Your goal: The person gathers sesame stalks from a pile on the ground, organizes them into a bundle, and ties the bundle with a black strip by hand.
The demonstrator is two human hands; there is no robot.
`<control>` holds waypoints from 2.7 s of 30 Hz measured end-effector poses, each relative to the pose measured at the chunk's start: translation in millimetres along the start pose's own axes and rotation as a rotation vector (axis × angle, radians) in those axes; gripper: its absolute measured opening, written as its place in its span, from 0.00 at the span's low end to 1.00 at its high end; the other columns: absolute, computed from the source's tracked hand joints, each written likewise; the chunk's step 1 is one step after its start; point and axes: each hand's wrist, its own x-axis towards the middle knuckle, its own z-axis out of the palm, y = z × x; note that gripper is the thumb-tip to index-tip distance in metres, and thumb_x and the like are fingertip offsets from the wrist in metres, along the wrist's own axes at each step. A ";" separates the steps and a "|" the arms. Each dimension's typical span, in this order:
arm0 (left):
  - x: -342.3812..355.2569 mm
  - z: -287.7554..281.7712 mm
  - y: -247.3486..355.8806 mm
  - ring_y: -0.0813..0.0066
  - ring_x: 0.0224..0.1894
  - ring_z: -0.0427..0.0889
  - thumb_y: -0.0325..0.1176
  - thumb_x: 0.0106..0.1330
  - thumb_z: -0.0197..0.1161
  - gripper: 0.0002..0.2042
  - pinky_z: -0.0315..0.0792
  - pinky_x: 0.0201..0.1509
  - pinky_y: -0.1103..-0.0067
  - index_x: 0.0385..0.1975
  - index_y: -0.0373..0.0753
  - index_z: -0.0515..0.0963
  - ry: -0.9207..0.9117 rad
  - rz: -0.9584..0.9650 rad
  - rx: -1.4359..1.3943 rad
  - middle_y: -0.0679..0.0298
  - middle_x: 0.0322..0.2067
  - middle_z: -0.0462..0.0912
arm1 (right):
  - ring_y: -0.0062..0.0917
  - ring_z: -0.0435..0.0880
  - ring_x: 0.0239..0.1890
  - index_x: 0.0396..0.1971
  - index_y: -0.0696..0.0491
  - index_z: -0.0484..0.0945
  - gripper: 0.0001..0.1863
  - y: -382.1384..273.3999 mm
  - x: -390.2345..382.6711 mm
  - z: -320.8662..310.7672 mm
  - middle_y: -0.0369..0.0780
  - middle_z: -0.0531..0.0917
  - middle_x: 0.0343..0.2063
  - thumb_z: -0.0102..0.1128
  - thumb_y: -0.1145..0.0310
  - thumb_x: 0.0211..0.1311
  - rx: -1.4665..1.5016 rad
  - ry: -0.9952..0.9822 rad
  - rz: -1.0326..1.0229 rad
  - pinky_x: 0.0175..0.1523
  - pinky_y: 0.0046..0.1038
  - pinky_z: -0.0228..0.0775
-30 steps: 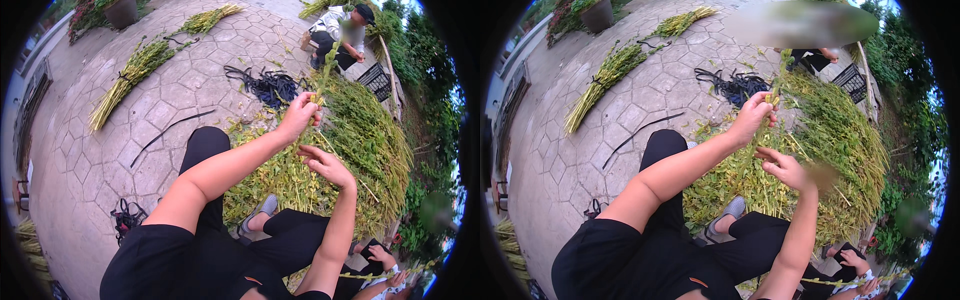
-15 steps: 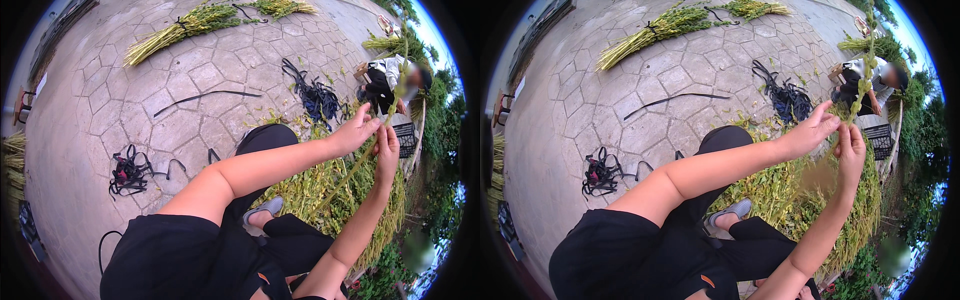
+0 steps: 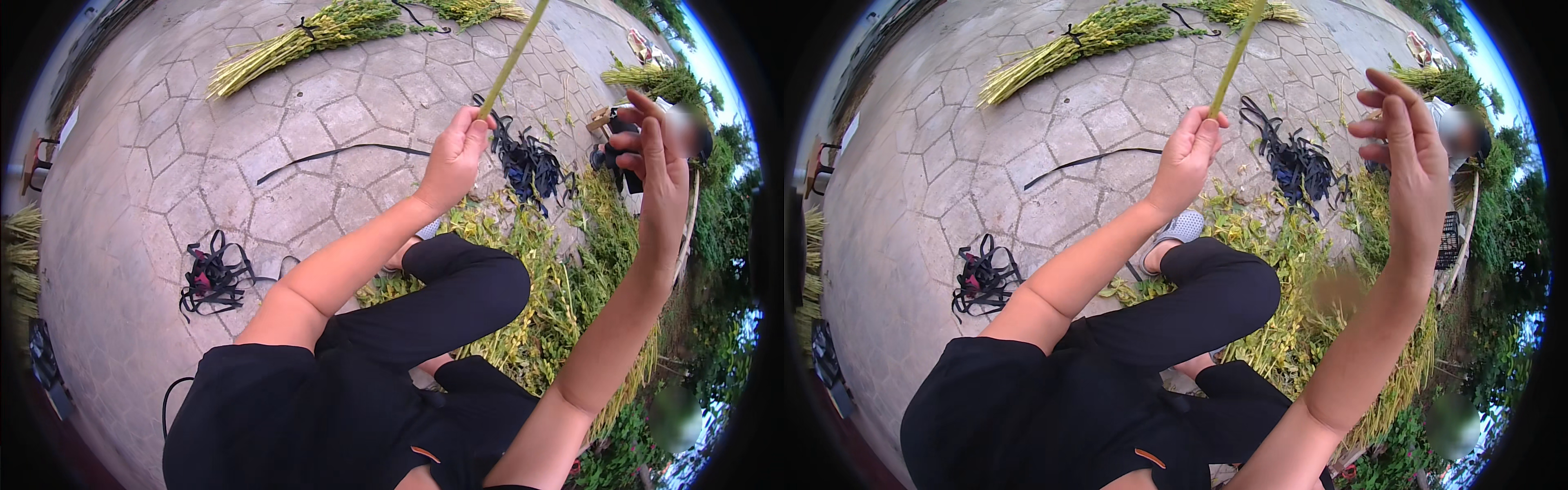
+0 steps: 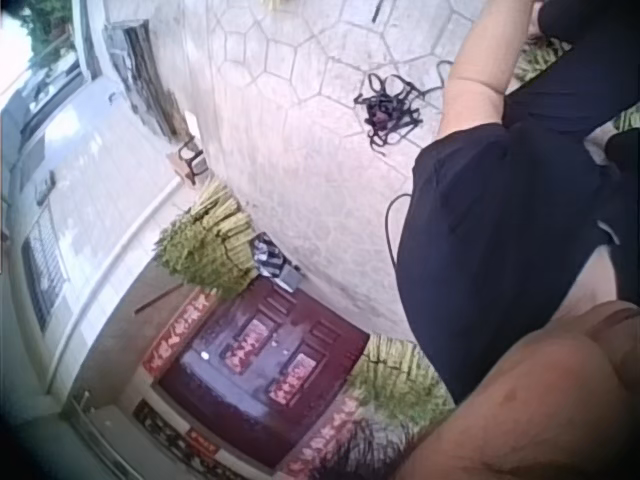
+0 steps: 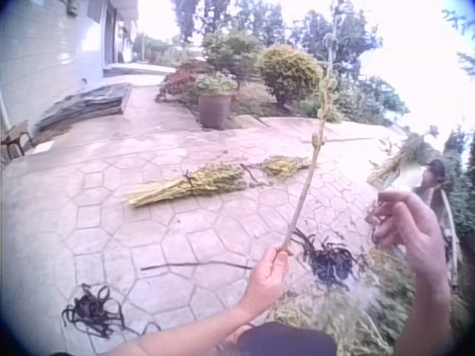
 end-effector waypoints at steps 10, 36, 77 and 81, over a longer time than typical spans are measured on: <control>-159.3 -274.5 -154.9 0.72 0.22 0.71 0.37 0.73 0.46 0.10 0.66 0.28 0.74 0.37 0.39 0.72 0.540 -0.345 0.815 0.62 0.20 0.71 | 0.12 0.78 0.33 0.50 0.55 0.75 0.13 171.2 -249.5 -11.7 0.34 0.81 0.35 0.48 0.66 0.73 0.189 0.213 0.814 0.37 0.13 0.70; -70.6 -297.6 -263.1 0.56 0.66 0.59 0.27 0.56 0.59 0.31 0.53 0.69 0.60 0.63 0.38 0.60 0.179 -0.313 1.567 0.56 0.63 0.63 | 0.16 0.78 0.40 0.50 0.59 0.75 0.14 214.5 -349.5 8.7 0.32 0.82 0.40 0.53 0.71 0.68 0.132 0.048 1.037 0.45 0.20 0.69; -4.6 37.3 22.1 0.64 0.57 0.75 0.28 0.75 0.43 0.13 0.70 0.60 0.71 0.53 0.30 0.69 -0.432 0.197 0.690 0.54 0.56 0.73 | 0.38 0.76 0.48 0.40 0.52 0.78 0.10 297.8 -630.0 94.1 0.43 0.74 0.46 0.58 0.71 0.56 -0.553 0.350 1.381 0.53 0.37 0.69; -18.9 145.5 28.9 0.66 0.54 0.77 0.31 0.75 0.44 0.14 0.71 0.57 0.73 0.51 0.31 0.72 -0.716 0.215 0.659 0.53 0.53 0.77 | 0.35 0.75 0.49 0.39 0.50 0.77 0.09 313.2 -606.2 104.8 0.40 0.74 0.48 0.54 0.72 0.58 -0.810 0.433 1.026 0.53 0.37 0.68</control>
